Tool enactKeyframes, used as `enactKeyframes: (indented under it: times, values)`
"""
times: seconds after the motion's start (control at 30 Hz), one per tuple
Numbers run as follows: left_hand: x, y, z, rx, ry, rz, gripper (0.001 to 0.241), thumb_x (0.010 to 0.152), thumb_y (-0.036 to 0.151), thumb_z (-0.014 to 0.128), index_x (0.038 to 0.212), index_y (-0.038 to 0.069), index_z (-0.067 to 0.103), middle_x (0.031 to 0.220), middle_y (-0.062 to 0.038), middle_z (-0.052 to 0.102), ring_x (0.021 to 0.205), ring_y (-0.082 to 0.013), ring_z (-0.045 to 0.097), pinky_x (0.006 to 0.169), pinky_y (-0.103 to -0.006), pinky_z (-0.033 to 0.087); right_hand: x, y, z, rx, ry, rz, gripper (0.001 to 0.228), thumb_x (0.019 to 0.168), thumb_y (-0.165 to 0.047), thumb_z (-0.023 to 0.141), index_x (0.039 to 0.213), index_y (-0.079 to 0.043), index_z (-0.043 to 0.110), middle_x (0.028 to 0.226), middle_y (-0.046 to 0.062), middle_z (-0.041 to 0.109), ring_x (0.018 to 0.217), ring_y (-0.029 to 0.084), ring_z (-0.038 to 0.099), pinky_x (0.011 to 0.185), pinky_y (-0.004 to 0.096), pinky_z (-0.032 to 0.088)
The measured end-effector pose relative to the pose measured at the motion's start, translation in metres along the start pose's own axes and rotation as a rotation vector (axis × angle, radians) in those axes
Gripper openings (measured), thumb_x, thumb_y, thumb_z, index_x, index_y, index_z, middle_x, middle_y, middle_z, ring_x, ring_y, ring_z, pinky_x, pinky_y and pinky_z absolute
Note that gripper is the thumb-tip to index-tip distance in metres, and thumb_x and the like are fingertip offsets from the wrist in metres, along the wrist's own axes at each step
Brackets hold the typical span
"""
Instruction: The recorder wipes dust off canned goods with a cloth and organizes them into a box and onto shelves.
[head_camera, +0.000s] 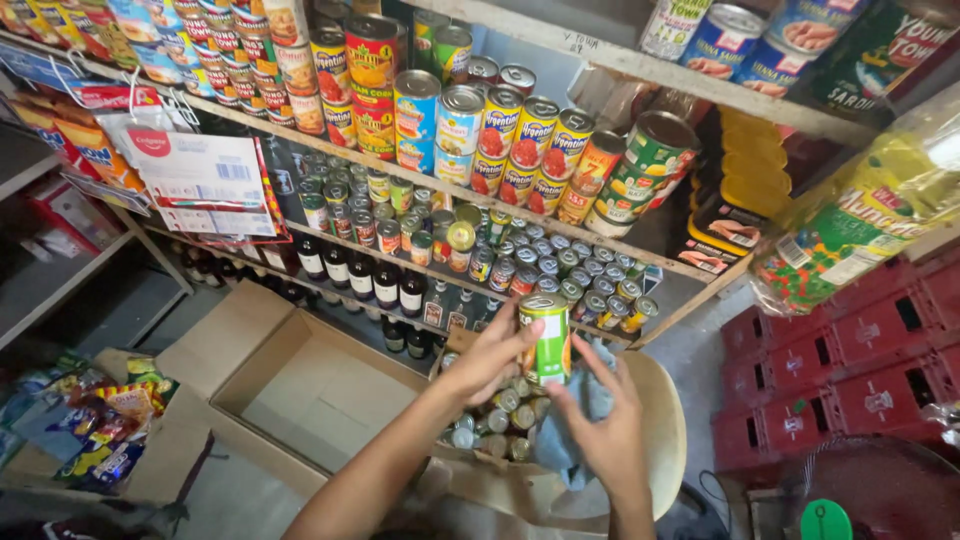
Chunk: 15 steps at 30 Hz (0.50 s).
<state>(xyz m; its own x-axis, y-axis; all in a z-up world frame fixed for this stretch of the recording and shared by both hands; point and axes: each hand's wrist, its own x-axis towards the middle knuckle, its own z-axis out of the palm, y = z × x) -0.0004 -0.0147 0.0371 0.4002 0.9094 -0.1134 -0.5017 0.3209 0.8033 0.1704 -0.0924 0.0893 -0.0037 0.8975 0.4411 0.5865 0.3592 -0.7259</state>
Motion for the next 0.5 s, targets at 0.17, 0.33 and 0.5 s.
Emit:
enactKeyframes:
  times: [0.17,0.33,0.5]
  values:
    - [0.006,0.001,0.016,0.195,-0.137,0.363,0.088,0.094,0.028,0.073,0.157,0.009,0.015,0.150,-0.013,0.043,0.139,-0.0248,0.045,0.111,-0.0390,0.043,0.011,-0.014,0.012,-0.294,0.038,0.078,0.086,0.068,-0.031,0.091,0.143,-0.013,0.054,0.127,0.019,0.062,0.111,0.034,0.063,0.086,0.039,0.051]
    - [0.019,0.035,0.011,0.525,-0.318,0.592,0.085,0.098,0.025,0.069,0.161,0.006,0.016,0.161,-0.012,0.032,0.151,-0.0266,0.036,0.121,-0.0398,0.036,0.039,0.029,0.013,0.107,0.177,-0.063,0.074,0.072,-0.023,0.089,0.130,-0.002,0.049,0.120,0.015,0.063,0.110,0.024,0.064,0.097,0.037,0.050]
    - [0.034,0.090,0.025,0.760,-0.210,0.664,0.084,0.094,0.017,0.073,0.161,0.011,0.023,0.158,-0.012,0.043,0.140,-0.0259,0.051,0.113,-0.0407,0.045,0.085,0.015,0.010,0.124,0.186,-0.120,0.064,0.075,-0.017,0.088,0.127,0.000,0.055,0.122,0.016,0.068,0.117,0.024,0.064,0.104,0.037,0.048]
